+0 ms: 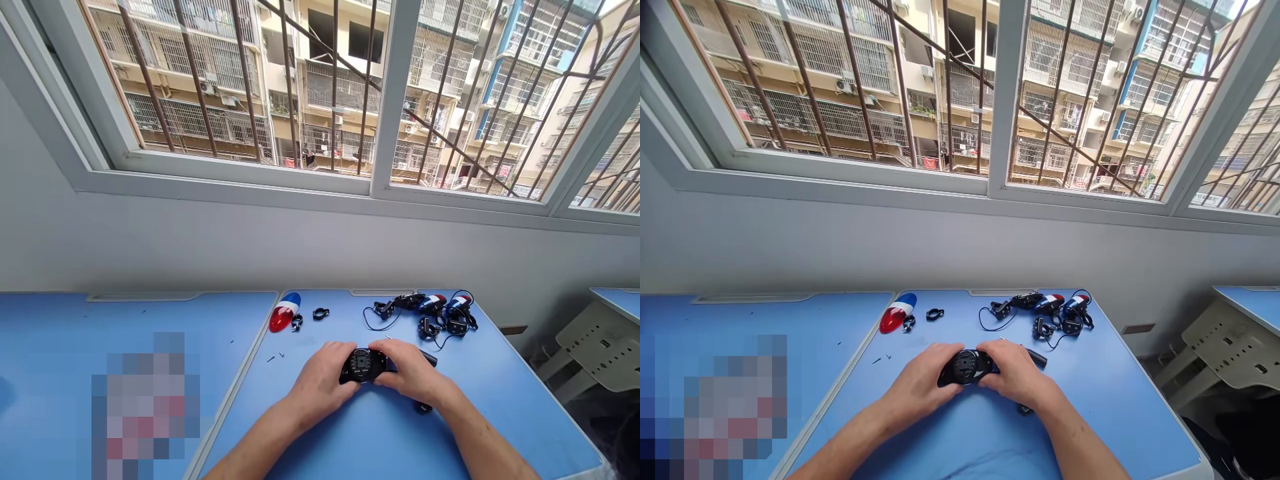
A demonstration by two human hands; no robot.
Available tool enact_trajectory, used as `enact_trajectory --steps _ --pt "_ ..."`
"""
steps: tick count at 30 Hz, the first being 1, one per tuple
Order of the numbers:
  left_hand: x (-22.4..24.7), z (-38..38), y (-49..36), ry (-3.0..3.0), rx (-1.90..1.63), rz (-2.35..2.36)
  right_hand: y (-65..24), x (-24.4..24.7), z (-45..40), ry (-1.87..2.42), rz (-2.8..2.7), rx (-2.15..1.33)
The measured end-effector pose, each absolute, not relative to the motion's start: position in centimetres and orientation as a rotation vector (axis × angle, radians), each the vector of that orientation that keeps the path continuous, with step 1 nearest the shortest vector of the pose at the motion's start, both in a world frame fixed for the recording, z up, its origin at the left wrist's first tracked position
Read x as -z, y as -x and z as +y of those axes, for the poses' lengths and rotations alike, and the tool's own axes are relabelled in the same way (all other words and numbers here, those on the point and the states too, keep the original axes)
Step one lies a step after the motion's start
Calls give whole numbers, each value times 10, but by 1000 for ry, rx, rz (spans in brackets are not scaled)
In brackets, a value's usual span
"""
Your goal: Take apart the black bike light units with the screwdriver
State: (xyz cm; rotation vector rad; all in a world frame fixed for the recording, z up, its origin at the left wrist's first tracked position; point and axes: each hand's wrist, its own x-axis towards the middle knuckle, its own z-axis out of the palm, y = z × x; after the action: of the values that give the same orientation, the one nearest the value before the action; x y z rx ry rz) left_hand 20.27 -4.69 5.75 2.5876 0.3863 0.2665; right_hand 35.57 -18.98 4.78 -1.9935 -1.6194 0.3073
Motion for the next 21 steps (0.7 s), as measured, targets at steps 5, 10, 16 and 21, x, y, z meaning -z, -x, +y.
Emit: enact_trajectory --steps 5,10,16,21 --pt "-50 -47 -205 -2462 -379 327 -356 -47 -190 1928 -1534 -389" --pt "-45 -46 -206 -2347 -457 290 -361 -40 -188 1856 -1426 -494" --pt "-40 -44 -209 -2252 -497 330 -364 -37 -186 1794 -1362 -540" --pt "-46 -46 -207 -2214 -424 394 -362 -40 -186 1754 -1350 -513"
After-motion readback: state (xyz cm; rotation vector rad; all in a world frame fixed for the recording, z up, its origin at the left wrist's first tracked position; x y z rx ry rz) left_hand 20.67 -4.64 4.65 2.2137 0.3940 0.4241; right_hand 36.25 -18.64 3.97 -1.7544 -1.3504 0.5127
